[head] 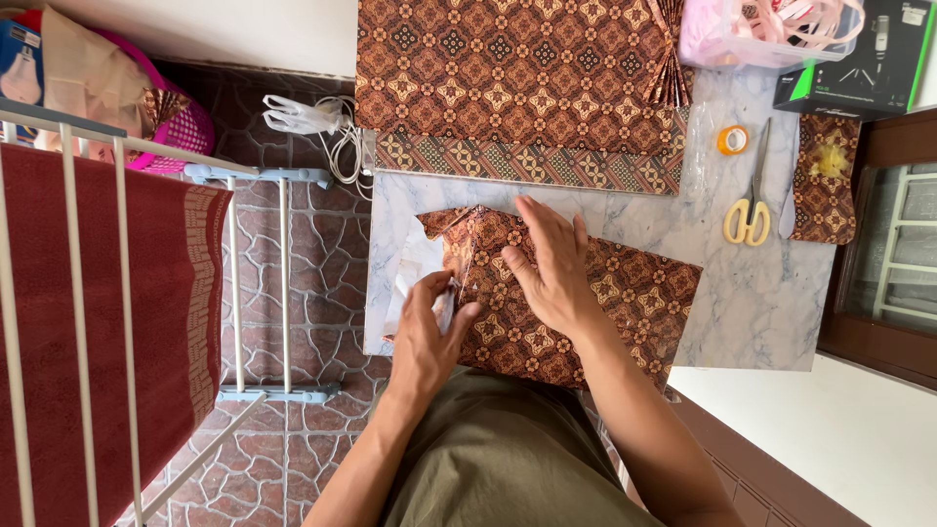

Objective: The person wraps a rectangular box with patterned fabric wrapping paper on a table, folding the paper over the box and pressing the folds flat. They apply pieces of tape to secure the folds, fold in the open ends of the paper, and press the wrapped box to smooth it.

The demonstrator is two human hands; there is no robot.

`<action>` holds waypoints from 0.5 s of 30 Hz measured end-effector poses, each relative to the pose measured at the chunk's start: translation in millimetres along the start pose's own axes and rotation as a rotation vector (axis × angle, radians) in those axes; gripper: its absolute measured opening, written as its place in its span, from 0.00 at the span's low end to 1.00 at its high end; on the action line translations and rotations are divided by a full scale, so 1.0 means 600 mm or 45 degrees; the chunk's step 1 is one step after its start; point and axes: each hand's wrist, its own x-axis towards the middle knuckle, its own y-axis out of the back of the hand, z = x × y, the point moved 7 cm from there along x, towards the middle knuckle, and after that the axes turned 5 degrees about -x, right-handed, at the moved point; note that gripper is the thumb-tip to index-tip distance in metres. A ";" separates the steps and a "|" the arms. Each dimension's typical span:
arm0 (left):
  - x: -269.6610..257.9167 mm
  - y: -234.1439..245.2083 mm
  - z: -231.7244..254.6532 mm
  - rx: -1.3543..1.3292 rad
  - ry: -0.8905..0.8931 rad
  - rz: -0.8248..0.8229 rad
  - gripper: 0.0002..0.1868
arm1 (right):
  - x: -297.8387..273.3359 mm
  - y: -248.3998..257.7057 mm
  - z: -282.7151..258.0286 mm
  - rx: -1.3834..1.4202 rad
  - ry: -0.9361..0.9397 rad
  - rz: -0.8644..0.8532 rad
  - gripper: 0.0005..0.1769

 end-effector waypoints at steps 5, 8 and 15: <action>-0.055 0.053 -0.019 0.353 -0.325 0.315 0.26 | -0.011 0.022 0.027 0.412 -0.146 0.195 0.24; -0.105 0.085 -0.075 0.214 -0.137 0.465 0.28 | -0.028 0.049 0.024 0.380 -0.155 0.305 0.20; -0.171 0.021 -0.248 -0.881 0.976 0.217 0.41 | -0.028 0.069 0.014 -0.028 -0.064 0.247 0.28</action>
